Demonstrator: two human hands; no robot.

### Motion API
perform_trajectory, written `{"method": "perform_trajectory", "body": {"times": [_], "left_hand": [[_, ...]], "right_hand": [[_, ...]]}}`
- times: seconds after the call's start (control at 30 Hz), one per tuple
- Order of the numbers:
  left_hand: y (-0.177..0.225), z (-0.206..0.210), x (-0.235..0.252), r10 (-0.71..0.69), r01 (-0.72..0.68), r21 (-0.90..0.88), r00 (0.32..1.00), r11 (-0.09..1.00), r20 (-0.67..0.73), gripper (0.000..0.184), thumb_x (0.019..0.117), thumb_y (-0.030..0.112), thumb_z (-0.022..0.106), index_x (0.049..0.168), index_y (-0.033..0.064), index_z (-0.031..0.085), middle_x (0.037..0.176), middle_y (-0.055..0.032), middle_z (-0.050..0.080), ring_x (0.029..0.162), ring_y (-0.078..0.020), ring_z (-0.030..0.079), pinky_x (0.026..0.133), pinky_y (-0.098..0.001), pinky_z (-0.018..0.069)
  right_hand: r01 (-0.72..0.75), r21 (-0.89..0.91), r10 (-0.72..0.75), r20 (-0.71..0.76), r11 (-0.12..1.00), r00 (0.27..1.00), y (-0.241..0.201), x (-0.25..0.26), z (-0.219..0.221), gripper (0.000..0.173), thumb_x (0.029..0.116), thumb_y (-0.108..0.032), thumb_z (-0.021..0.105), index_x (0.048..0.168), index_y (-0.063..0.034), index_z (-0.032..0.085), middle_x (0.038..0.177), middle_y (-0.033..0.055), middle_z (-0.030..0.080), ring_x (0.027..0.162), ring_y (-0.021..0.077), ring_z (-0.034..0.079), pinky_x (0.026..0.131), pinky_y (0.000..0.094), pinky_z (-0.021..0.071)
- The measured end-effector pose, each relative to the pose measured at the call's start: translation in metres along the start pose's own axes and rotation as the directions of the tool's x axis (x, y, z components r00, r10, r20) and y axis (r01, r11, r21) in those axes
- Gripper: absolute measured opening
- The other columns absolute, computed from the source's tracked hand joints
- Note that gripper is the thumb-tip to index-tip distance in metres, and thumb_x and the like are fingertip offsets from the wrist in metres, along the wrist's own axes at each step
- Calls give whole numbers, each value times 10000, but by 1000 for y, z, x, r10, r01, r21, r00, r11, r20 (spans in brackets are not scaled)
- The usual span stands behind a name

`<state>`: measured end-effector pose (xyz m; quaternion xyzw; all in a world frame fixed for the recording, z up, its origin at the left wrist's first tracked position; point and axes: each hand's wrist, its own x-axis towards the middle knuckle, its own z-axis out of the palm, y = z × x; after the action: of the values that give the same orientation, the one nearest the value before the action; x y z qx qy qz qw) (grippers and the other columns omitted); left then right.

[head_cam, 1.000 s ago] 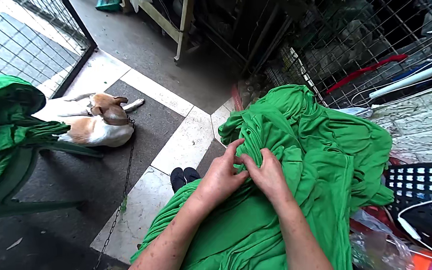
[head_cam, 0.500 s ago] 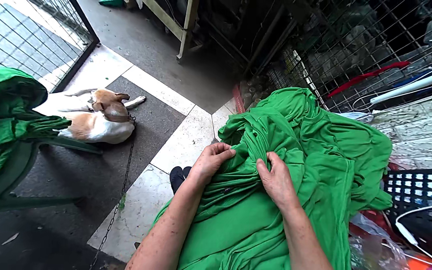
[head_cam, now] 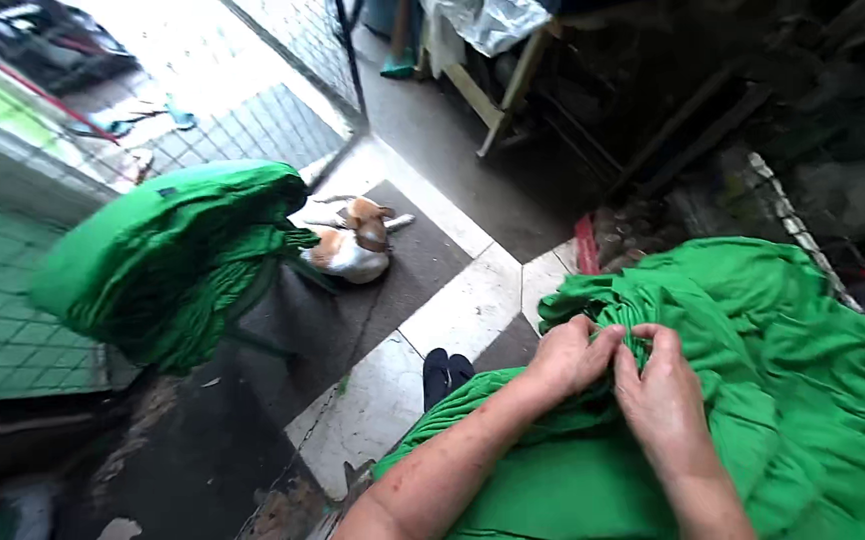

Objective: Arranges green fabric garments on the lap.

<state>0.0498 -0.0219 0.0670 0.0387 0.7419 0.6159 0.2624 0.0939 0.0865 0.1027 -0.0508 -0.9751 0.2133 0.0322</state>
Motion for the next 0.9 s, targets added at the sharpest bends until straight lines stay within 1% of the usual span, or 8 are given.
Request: {"method": "perform_trajectory", "body": {"times": [0.1, 0.27, 0.37, 0.5, 0.6, 0.73, 0.8, 0.9], "left_hand": [[1, -20, 15, -106, 111, -44, 989, 993, 106, 661, 1060, 503, 475, 1300, -106, 565, 1254, -307, 613, 1185, -380, 604, 1033, -551, 453], [-4, -31, 34, -195, 185, 73, 964, 980, 180, 743, 1001, 575, 552, 1307, -101, 580, 1295, -299, 604, 1226, -368, 589, 1064, -543, 438], [10, -30, 36, -270, 183, 382, 944, 906, 189, 670, 998, 521, 590, 1247, -100, 603, 1289, -287, 600, 1230, -368, 578, 1024, -575, 437], [19, -29, 31, -329, 217, 512, 934, 831, 139, 588, 1062, 467, 452, 1224, -69, 631, 1321, -261, 601, 1268, -359, 573, 1021, -582, 443], [0, -27, 32, -319, 257, 357, 939, 898, 128, 566, 1082, 421, 422, 1251, -87, 604, 1326, -272, 587, 1260, -357, 569, 1030, -559, 439], [-29, -24, 27, -159, 159, 5, 982, 987, 97, 452, 1075, 306, 449, 1245, -85, 600, 1246, -279, 602, 1161, -343, 584, 996, -522, 448], [-18, -29, 0, -66, 69, -116, 997, 991, 34, 356, 1064, 218, 472, 1241, -58, 611, 1154, -224, 635, 1052, -262, 610, 933, -447, 487], [-5, -33, -66, 39, -76, -258, 989, 963, -144, 294, 990, 132, 517, 1220, -13, 628, 960, -64, 675, 845, -85, 645, 777, -300, 552]], "right_hand": [[98, 123, -85, -110, 988, 990, -13, -4, 16, 421, 1011, -43, 485, 1386, 143, 444, 1188, 326, 629, 979, 382, 687, 842, 467, 558], [-14, 498, 51, -61, 867, 997, 13, -10, 25, 477, 952, 20, 506, 1403, 143, 409, 1317, 305, 567, 1017, 230, 713, 881, 361, 594], [-40, 456, 85, -78, 889, 993, 40, -4, 11, 405, 985, -21, 513, 1357, 135, 474, 1298, 302, 583, 1001, 237, 705, 867, 370, 586], [-104, 245, 149, -173, 964, 974, 80, 10, -6, 340, 1020, -56, 488, 1301, 126, 549, 1305, 340, 573, 1112, 369, 637, 939, 449, 521], [-227, 95, 236, -101, 969, 967, 106, 13, -10, 386, 1033, -73, 494, 1355, 139, 513, 1407, 397, 477, 1307, 498, 500, 1086, 569, 390], [-269, 11, 269, -64, 963, 961, 127, 13, -3, 474, 1087, -199, 463, 1414, 145, 467, 1491, 396, 415, 1430, 532, 376, 1171, 618, 289], [-271, 11, 271, -56, 962, 961, 124, 12, -3, 505, 1099, -241, 431, 1435, 134, 462, 1487, 387, 431, 1424, 548, 374, 1164, 659, 269], [-247, 30, 249, -59, 968, 967, 105, 0, -14, 517, 1096, -275, 426, 1434, 112, 482, 1384, 389, 523, 1310, 543, 504, 1092, 661, 371]]}}
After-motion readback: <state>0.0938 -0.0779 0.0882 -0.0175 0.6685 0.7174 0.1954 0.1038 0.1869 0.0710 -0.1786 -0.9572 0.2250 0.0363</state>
